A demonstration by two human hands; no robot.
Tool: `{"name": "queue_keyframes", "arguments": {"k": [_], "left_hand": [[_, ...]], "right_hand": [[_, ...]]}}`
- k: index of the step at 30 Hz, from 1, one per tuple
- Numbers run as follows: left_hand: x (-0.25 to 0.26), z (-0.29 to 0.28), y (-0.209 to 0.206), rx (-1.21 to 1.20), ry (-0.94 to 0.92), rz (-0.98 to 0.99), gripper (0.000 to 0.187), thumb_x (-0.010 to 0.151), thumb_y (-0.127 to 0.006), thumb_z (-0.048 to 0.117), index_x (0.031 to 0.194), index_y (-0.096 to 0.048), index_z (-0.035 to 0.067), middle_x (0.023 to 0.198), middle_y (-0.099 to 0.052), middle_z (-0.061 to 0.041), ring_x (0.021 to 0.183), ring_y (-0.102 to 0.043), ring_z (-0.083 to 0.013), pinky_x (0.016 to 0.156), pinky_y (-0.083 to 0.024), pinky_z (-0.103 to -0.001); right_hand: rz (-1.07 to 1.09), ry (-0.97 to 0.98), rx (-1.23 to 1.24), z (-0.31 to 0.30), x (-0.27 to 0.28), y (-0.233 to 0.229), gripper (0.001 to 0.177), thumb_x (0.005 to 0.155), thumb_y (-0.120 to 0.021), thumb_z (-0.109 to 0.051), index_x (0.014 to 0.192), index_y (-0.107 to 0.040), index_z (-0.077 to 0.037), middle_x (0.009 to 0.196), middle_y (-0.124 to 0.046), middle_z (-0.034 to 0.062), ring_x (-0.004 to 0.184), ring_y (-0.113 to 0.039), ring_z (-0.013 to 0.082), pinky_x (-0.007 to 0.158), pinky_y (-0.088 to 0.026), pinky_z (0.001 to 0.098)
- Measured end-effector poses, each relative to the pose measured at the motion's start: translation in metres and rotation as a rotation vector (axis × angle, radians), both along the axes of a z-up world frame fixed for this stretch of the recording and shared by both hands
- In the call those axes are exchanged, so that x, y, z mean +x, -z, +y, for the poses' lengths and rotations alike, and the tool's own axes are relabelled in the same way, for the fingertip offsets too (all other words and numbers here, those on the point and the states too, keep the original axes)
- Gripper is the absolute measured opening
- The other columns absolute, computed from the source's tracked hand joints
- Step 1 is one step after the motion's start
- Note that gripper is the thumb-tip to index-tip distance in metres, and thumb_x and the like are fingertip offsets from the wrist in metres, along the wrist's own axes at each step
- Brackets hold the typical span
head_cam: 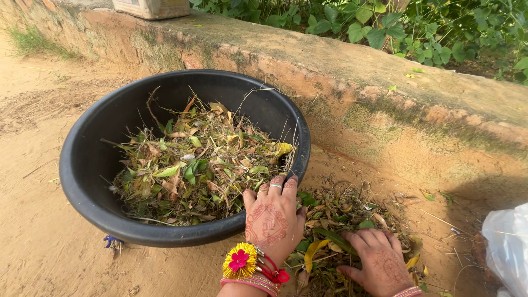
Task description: The person sorts through a pile of leaves, twigs, and garden debris on the ground by hand, picking up individual pieces and placing them into a black plastic tub.
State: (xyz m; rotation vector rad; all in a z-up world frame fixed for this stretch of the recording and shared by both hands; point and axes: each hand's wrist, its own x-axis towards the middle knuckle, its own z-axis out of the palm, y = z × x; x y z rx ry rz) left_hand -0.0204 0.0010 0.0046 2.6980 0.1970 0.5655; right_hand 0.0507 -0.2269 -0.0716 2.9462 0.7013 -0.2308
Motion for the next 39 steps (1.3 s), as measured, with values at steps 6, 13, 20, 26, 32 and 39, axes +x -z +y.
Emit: {"name": "queue_keyframes", "arguments": {"k": [6,13,20,26,32,39], "left_hand": [[0.000,0.000,0.000,0.013,-0.002,-0.007,0.057,0.085,-0.071,0.028,0.135,-0.055,0.005,0.137,-0.058,-0.016,0.118,-0.057,-0.0339,0.098,-0.032,-0.055],[0.000,-0.001,0.000,0.017,-0.009,-0.012,0.056,0.084,-0.071,0.028,0.134,-0.056,0.006,0.139,-0.058,-0.016,0.118,-0.058,-0.0337,0.096,-0.033,-0.055],[0.000,-0.001,-0.001,0.013,-0.008,-0.005,0.056,0.085,-0.071,0.027,0.135,-0.056,0.006,0.134,-0.058,-0.016,0.117,-0.057,-0.0337,0.096,-0.034,-0.053],[-0.001,0.000,-0.004,-0.015,-0.006,0.008,0.058,0.085,-0.072,0.027,0.136,-0.055,0.005,0.139,-0.058,-0.016,0.118,-0.057,-0.0336,0.097,-0.033,-0.053],[0.001,0.002,-0.003,-0.094,0.008,-0.005,0.058,0.083,-0.074,0.029,0.133,-0.057,0.003,0.138,-0.058,-0.017,0.118,-0.056,-0.0336,0.097,-0.032,-0.055],[0.001,0.005,-0.006,-0.149,0.014,0.000,0.058,0.082,-0.076,0.031,0.132,-0.060,0.005,0.131,-0.060,-0.016,0.121,-0.055,-0.0346,0.099,-0.033,-0.056]], "right_hand": [[-0.068,-0.063,0.015,0.000,0.002,0.022,0.077,0.075,-0.080,-0.053,0.143,-0.050,-0.033,0.140,-0.051,-0.0057,0.137,-0.037,0.0149,0.119,-0.021,0.0456],[-0.239,0.013,0.229,-0.016,0.025,0.053,0.038,0.076,-0.080,-0.032,0.114,-0.076,-0.033,0.118,-0.072,-0.0067,0.121,-0.059,0.0137,0.111,-0.039,0.0416],[-0.059,0.397,0.573,-0.030,0.050,0.043,0.019,0.084,-0.080,-0.036,0.102,-0.086,-0.032,0.101,-0.079,-0.0056,0.100,-0.071,0.0141,0.096,-0.053,0.0351],[0.164,0.639,1.081,-0.052,0.074,0.034,0.033,0.084,-0.082,-0.031,0.113,-0.084,-0.014,0.097,-0.085,0.0092,0.093,-0.072,0.0232,0.089,-0.056,0.0435],[0.021,0.658,0.928,-0.062,0.082,0.002,0.036,0.089,-0.082,-0.030,0.120,-0.078,-0.011,0.111,-0.076,0.0048,0.102,-0.061,0.0123,0.094,-0.042,0.0357],[0.001,0.555,1.488,-0.034,0.085,-0.074,0.028,0.095,-0.074,-0.016,0.118,-0.075,-0.001,0.098,-0.076,0.0060,0.087,-0.064,0.0115,0.082,-0.049,0.0268]]}}
